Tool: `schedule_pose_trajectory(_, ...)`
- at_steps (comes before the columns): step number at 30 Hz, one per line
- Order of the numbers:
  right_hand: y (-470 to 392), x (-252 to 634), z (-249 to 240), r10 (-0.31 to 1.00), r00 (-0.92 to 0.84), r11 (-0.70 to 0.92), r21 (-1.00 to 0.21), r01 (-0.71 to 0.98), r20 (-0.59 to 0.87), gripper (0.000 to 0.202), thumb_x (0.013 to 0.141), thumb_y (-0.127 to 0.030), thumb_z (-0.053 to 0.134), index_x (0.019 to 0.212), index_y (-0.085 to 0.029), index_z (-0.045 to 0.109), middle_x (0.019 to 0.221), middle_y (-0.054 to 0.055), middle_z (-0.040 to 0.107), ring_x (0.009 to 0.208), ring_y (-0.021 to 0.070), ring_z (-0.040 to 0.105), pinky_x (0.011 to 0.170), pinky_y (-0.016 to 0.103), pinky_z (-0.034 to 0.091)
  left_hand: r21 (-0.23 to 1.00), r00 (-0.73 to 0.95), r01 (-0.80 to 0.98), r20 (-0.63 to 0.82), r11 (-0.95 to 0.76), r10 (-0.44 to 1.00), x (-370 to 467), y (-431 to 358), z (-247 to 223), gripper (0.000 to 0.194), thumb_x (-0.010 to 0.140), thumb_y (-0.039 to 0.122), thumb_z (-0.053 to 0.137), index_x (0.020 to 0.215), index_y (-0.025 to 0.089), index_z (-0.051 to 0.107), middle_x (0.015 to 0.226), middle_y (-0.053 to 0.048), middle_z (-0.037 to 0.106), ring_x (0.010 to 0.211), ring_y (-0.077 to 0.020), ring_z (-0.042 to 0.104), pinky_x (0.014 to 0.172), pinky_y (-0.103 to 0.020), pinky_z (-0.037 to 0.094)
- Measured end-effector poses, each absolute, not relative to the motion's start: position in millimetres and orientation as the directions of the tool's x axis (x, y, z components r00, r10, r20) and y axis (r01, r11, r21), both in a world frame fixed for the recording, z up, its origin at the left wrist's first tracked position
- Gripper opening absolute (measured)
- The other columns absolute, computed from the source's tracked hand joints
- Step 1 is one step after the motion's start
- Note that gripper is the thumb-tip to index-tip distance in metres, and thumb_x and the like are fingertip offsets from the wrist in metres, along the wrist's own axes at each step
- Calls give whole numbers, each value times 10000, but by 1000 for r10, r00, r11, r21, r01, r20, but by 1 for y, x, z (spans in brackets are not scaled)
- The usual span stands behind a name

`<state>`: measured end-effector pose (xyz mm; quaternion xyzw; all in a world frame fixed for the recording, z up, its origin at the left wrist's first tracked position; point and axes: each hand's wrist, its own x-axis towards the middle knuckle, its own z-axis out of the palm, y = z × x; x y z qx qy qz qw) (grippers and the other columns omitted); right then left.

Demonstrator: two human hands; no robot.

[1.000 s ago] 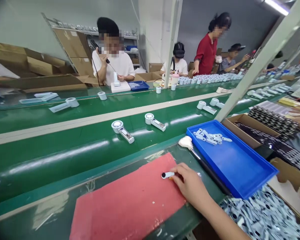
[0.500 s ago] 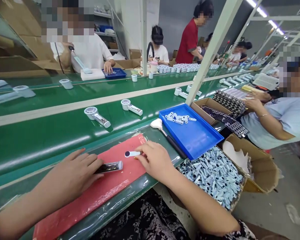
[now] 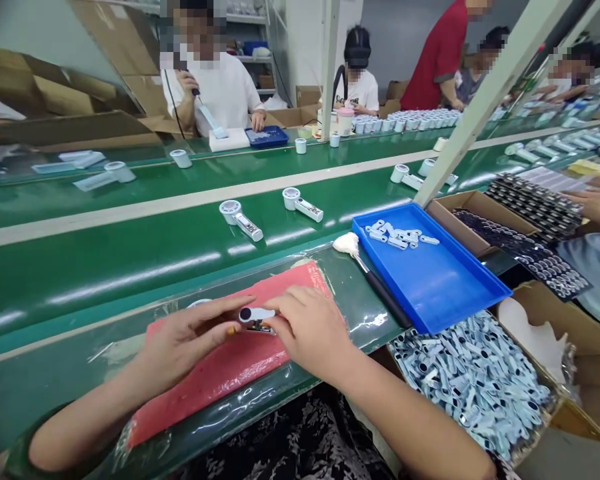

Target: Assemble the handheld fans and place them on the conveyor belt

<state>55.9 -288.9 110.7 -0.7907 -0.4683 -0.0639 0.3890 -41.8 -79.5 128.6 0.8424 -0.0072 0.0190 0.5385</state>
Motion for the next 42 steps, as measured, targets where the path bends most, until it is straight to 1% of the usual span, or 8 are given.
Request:
schedule_pose_trajectory(2,-284,54,113,673,485,-240,-456,857,558,161,1015,-271,546,1015,-200,691,909,20,711,824,173,627,742,315,457,990,991,131,-131,-60,16,-40,-85,129,398,934,517,610,1148,196,711,867,-72,734,690,-148,667,613,-235,560)
schedule_pose_trajectory(4,-282,52,115,667,403,-221,-350,910,626,195,1030,-252,510,1005,-190,693,901,26,715,817,175,624,727,318,446,936,962,266,-272,229,-5,-39,-86,128,413,901,536,656,1074,166,714,808,-77,729,596,-129,653,535,-199,534)
schedule_pose_trajectory(7,-282,50,118,679,314,-213,-231,949,663,201,1028,-217,505,999,-177,700,877,28,713,781,173,606,684,319,419,841,920,381,-388,384,-63,-40,-84,126,381,816,499,776,926,143,695,716,-70,716,517,-121,636,490,-179,530)
schedule_pose_trajectory(12,-286,49,121,731,266,-214,-159,964,628,215,1022,-179,485,1039,-176,700,908,29,717,803,185,592,681,330,392,817,903,420,-418,394,-95,-40,-85,124,396,716,434,881,882,136,680,718,-70,728,531,-118,653,524,-168,558)
schedule_pose_trajectory(20,-291,48,123,762,271,-235,-138,962,588,301,1027,-142,404,1036,-169,703,897,38,702,796,199,569,691,343,373,892,926,376,-370,249,-73,-37,-94,120,389,786,490,815,877,137,681,710,-42,715,559,-107,660,535,-154,547)
schedule_pose_trajectory(27,-293,50,118,777,369,-292,-228,929,510,218,1021,-187,487,1035,-167,704,897,40,691,822,197,586,711,343,402,937,948,319,-315,144,-52,-37,-97,116,366,869,505,724,939,148,678,729,-30,710,569,-123,671,535,-183,554)
schedule_pose_trajectory(33,-296,52,117,748,449,-331,-312,891,489,297,1061,-301,451,1014,-180,718,872,35,696,829,187,615,730,335,427,882,933,356,-353,310,-65,-36,-99,118,453,869,565,689,995,130,671,810,-96,739,635,-166,705,573,-221,571)
schedule_pose_trajectory(42,-294,48,114,746,453,-332,-317,888,488,297,1056,-270,438,1017,-182,719,877,40,706,833,189,619,734,336,432,925,943,331,-331,189,-31,-32,-101,113,378,814,458,783,971,135,668,746,-57,731,607,-125,674,582,-194,556)
